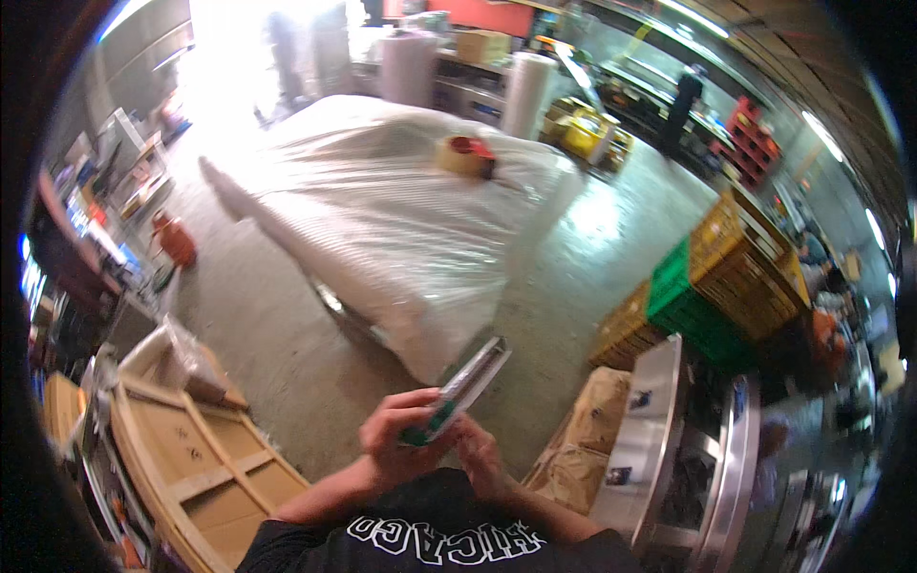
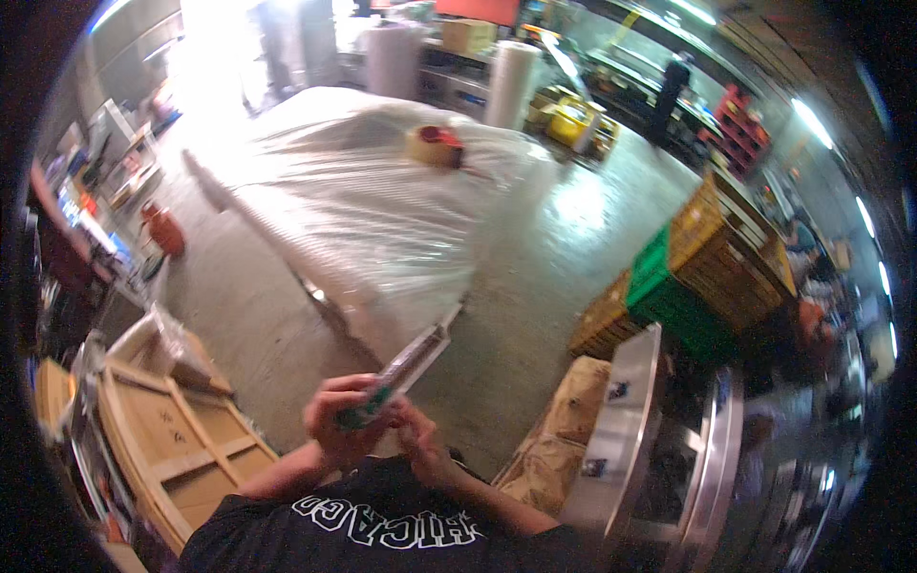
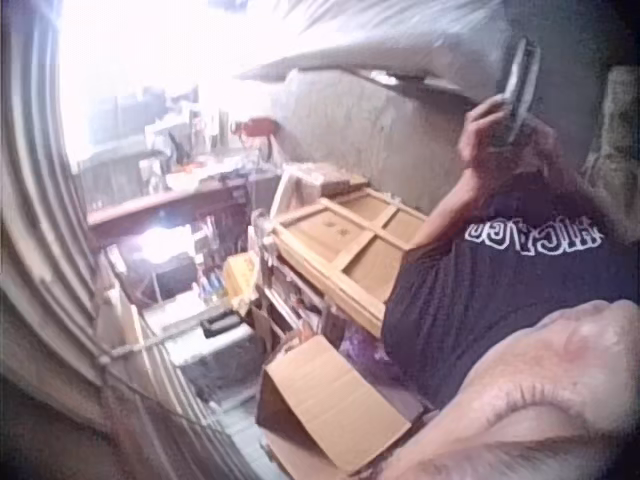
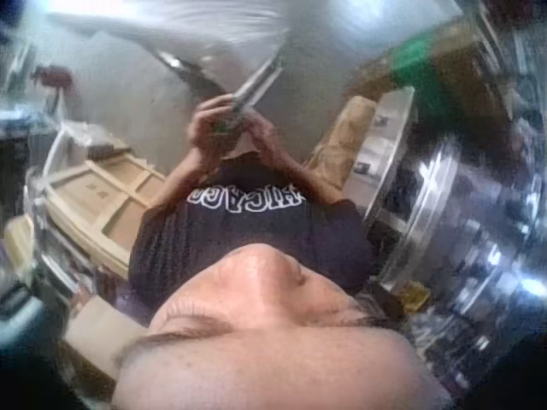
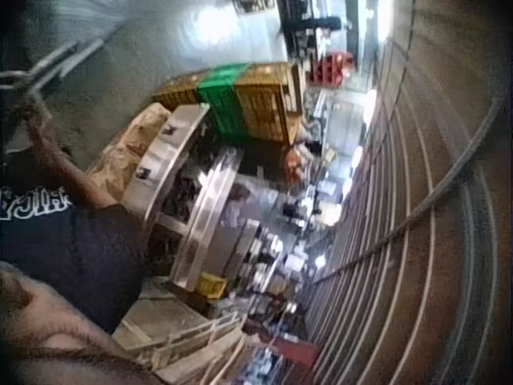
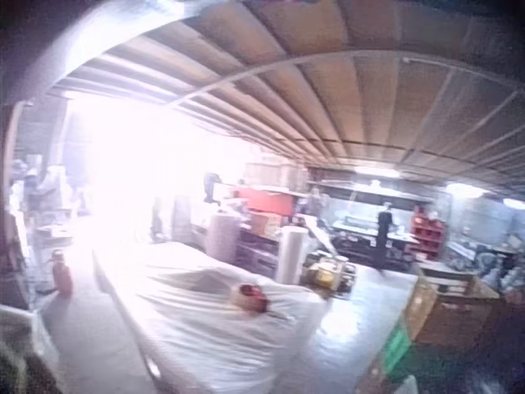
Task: The person wraps a large piece of furniture with bubble wrap and secures it with packing tape. They repeatedly pull the bubble wrap from a roll, fold it over the item, and apply tape to hold the layers in place.
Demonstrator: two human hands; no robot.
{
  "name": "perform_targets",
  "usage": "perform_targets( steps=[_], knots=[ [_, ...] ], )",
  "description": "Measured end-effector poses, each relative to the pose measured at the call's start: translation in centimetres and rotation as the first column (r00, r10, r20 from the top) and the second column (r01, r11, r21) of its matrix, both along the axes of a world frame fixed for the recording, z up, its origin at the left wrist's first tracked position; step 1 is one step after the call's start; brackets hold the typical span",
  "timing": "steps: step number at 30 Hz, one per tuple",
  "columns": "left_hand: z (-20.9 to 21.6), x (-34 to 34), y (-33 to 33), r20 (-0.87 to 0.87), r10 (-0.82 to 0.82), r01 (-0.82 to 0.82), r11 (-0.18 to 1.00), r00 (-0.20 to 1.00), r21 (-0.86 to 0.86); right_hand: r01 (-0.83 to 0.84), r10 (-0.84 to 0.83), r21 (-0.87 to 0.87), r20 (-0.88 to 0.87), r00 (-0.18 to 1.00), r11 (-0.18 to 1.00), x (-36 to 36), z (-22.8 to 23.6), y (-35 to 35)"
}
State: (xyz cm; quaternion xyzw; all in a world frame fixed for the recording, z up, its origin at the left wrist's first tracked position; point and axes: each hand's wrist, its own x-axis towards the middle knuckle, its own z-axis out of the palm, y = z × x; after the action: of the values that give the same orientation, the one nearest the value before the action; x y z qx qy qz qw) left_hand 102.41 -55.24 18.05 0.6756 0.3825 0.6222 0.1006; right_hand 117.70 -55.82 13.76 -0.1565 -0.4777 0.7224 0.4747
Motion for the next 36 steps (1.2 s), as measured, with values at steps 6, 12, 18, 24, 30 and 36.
perform_targets(
  steps=[6,12,18,24,30,36],
  knots=[
    [-1.5,14.7,8.5,-0.222,-0.327,0.240,0.908,0.919,-0.343,0.400,-0.430,-0.534,0.074,0.900,0.745,12.5,0.1,5.9],
    [-4.8,19.6,18.9,0.017,-0.547,0.490,0.735,0.837,-0.469,0.442,-0.446,-0.378,0.081,0.891,0.814,23.0,-3.0,17.8],
    [-9.1,27.4,34.3,0.407,-0.278,0.492,0.472,0.870,-0.731,0.493,-0.515,-0.400,0.059,0.855,0.773,30.8,-6.2,34.0],
    [-7.1,34.0,54.6,0.492,-0.196,0.523,0.462,0.848,-0.716,0.465,-0.411,-0.228,0.250,0.877,0.855,37.7,-2.4,53.6],
    [-5.2,35.8,68.5,0.468,-0.098,0.452,0.488,0.879,-0.747,0.389,-0.348,-0.125,0.262,0.900,0.913,41.5,-0.5,71.6],
    [-8.3,38.5,77.7,0.352,-0.098,0.362,0.381,0.931,-0.851,0.338,-0.314,-0.164,0.156,0.937,0.927,42.6,-6.9,91.1]
  ],
)
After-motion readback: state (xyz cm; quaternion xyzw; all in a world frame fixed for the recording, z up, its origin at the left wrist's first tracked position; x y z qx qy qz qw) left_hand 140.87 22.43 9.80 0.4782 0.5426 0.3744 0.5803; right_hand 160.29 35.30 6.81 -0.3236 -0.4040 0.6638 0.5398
